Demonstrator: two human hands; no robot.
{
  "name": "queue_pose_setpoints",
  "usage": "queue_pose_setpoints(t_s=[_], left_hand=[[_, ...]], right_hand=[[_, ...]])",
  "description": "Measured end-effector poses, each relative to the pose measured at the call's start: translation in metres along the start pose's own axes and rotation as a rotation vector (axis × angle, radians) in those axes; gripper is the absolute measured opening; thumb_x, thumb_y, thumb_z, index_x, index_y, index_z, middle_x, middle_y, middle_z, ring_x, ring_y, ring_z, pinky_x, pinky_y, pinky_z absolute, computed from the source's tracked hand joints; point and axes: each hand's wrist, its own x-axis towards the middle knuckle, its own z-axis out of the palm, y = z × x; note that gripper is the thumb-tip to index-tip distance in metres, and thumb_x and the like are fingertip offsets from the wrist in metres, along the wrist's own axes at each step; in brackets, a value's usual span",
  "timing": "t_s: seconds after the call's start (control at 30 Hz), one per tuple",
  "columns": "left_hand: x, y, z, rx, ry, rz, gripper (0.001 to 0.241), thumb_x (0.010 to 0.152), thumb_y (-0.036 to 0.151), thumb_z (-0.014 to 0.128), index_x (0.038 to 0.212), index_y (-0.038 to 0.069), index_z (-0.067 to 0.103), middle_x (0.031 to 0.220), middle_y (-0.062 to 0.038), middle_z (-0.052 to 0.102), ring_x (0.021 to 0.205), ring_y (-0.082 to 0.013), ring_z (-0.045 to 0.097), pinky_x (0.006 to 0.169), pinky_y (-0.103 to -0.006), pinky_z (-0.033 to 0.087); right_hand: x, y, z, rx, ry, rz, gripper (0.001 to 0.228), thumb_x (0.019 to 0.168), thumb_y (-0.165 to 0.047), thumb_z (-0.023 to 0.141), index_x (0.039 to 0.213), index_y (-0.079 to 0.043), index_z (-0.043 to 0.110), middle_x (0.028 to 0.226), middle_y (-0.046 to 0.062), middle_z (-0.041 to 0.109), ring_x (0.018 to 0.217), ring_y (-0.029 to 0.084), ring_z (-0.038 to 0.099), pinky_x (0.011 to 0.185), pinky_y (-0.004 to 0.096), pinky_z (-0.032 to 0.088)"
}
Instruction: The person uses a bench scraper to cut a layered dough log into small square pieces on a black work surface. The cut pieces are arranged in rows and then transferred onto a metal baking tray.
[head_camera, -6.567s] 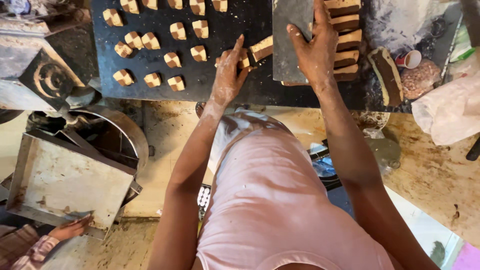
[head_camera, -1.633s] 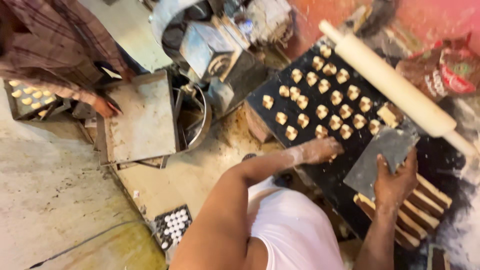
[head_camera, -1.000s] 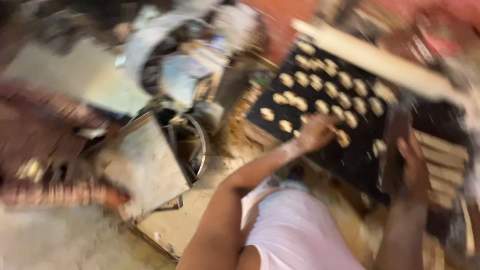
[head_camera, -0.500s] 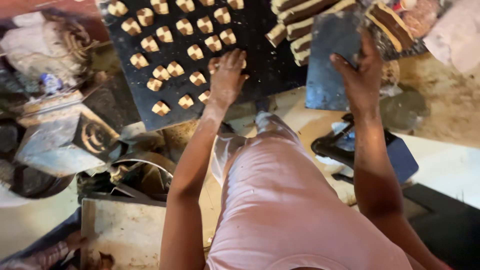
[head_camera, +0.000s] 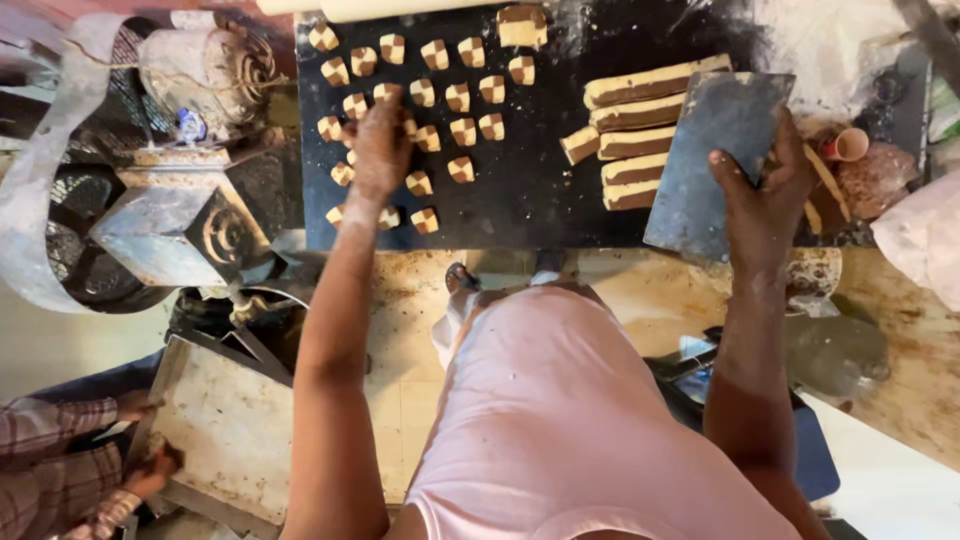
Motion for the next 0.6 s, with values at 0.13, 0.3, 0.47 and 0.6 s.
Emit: queue_pose_setpoints(t_s=[0.13, 0.3, 0.47, 0.6], left_hand=[[-0.004, -0.006, -0.022, -0.138, -0.056, -0.141, 0.081, 0.082, -0.002, 0.07, 0.158, 0.008, 0.042, 0.115, -0.011, 0.067, 0.103, -0.0293, 0.061, 0.095, -0.0442, 0.05], [-0.015, 0.066, 0.019, 0.026, 0.254, 0.332, 0.077, 0.085, 0.008, 0.088, 0.151, 0.011, 0.049, 0.136, -0.014, 0.058, 0.129, -0.0329, 0.052, 0.108, -0.0467, 0.042], [-0.007, 0.164, 0.125, -0.06, -0.127, 0.293, 0.091, 0.077, 0.025, 0.089, 0.151, 0.002, 0.042, 0.144, -0.02, 0.051, 0.133, -0.0382, 0.047, 0.109, -0.0557, 0.038], [-0.003, 0.18, 0.167, -0.082, -0.152, 0.157, 0.081, 0.079, 0.018, 0.086, 0.148, 0.005, 0.047, 0.143, -0.014, 0.054, 0.132, -0.0354, 0.048, 0.107, -0.0532, 0.037]], right_hand=[[0.013, 0.016, -0.012, 0.02, -0.058, -0.031, 0.068, 0.104, 0.002, 0.075, 0.162, 0.004, 0.04, 0.154, 0.016, 0.059, 0.138, 0.02, 0.06, 0.115, 0.032, 0.052], [0.028, 0.036, -0.009, -0.013, -0.108, -0.05, 0.072, 0.103, 0.002, 0.078, 0.163, 0.003, 0.038, 0.162, 0.018, 0.052, 0.143, 0.022, 0.058, 0.121, 0.034, 0.048], [0.031, 0.043, 0.006, -0.176, -0.161, -0.078, 0.071, 0.103, 0.001, 0.081, 0.163, -0.002, 0.043, 0.156, 0.016, 0.057, 0.138, 0.023, 0.061, 0.115, 0.036, 0.051], [0.037, 0.041, 0.011, -0.05, -0.201, -0.053, 0.07, 0.105, 0.001, 0.079, 0.164, -0.006, 0.042, 0.158, 0.013, 0.054, 0.136, 0.023, 0.062, 0.11, 0.035, 0.056]])
